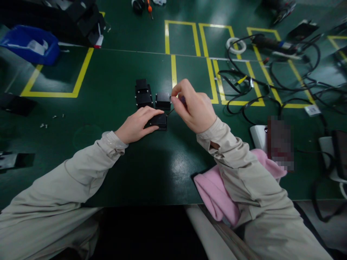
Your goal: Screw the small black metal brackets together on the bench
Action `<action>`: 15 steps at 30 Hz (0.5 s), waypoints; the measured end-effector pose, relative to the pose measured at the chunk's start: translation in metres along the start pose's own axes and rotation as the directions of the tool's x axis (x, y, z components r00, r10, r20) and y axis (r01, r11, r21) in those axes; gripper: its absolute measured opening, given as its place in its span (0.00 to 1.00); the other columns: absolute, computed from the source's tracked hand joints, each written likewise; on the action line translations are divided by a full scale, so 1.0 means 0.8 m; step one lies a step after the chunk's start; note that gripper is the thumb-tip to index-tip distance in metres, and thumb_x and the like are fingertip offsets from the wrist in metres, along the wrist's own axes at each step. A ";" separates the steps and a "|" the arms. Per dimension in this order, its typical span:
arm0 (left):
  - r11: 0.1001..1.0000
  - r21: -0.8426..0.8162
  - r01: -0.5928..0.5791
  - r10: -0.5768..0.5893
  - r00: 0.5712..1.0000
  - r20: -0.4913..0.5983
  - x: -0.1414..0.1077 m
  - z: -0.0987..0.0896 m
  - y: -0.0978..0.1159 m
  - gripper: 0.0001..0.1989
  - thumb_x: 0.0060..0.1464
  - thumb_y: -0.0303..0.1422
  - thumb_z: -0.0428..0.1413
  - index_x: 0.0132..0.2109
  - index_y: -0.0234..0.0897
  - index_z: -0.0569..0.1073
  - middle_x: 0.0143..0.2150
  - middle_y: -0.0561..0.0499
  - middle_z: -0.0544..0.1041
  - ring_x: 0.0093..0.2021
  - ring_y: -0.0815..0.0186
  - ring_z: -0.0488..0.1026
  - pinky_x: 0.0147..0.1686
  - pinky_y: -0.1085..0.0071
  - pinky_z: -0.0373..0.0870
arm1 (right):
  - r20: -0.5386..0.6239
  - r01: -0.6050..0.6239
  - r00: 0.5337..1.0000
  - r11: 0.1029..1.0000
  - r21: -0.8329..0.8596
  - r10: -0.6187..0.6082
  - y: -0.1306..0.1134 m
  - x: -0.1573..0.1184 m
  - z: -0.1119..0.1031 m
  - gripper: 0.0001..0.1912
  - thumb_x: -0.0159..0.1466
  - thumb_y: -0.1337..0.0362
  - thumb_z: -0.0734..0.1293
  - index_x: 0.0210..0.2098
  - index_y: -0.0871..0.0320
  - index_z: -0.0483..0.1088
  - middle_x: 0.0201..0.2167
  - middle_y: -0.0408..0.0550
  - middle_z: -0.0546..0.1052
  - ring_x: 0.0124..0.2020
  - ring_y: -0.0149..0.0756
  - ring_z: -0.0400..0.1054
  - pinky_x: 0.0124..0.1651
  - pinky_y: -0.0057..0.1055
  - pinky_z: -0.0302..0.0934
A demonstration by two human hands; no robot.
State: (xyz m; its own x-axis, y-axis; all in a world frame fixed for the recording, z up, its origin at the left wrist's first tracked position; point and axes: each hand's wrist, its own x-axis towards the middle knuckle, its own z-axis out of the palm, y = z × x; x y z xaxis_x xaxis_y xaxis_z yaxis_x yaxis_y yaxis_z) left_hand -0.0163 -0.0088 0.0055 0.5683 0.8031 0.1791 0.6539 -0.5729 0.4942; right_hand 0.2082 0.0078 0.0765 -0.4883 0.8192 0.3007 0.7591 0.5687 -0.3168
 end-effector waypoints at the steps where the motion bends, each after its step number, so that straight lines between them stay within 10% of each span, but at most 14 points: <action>1: 1.000 -0.001 0.000 0.000 1.000 0.000 0.000 0.000 0.000 0.24 0.64 0.37 0.53 0.64 0.37 0.65 0.58 0.42 0.71 0.58 0.53 0.68 0.60 0.54 0.66 | 0.003 0.003 1.000 1.000 -0.005 -0.003 0.000 0.000 0.000 0.21 0.72 0.53 0.49 0.47 0.58 0.66 0.32 0.46 0.76 0.31 0.33 0.71 0.38 0.30 0.60; 15: 1.000 0.010 -0.015 0.015 1.000 -0.006 -0.001 -0.001 0.000 0.23 0.64 0.38 0.53 0.64 0.37 0.66 0.58 0.42 0.71 0.59 0.54 0.69 0.60 0.54 0.67 | 0.006 -0.008 1.000 1.000 -0.020 0.008 0.001 0.000 0.001 0.23 0.72 0.50 0.49 0.46 0.57 0.67 0.32 0.46 0.76 0.33 0.33 0.72 0.39 0.30 0.61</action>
State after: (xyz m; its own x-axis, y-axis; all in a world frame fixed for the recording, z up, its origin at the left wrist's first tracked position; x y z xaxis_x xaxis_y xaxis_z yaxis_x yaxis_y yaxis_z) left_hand -0.0168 -0.0090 0.0058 0.5746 0.7957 0.1917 0.6506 -0.5862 0.4829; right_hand 0.2082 0.0084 0.0757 -0.4847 0.8242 0.2928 0.7715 0.5606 -0.3009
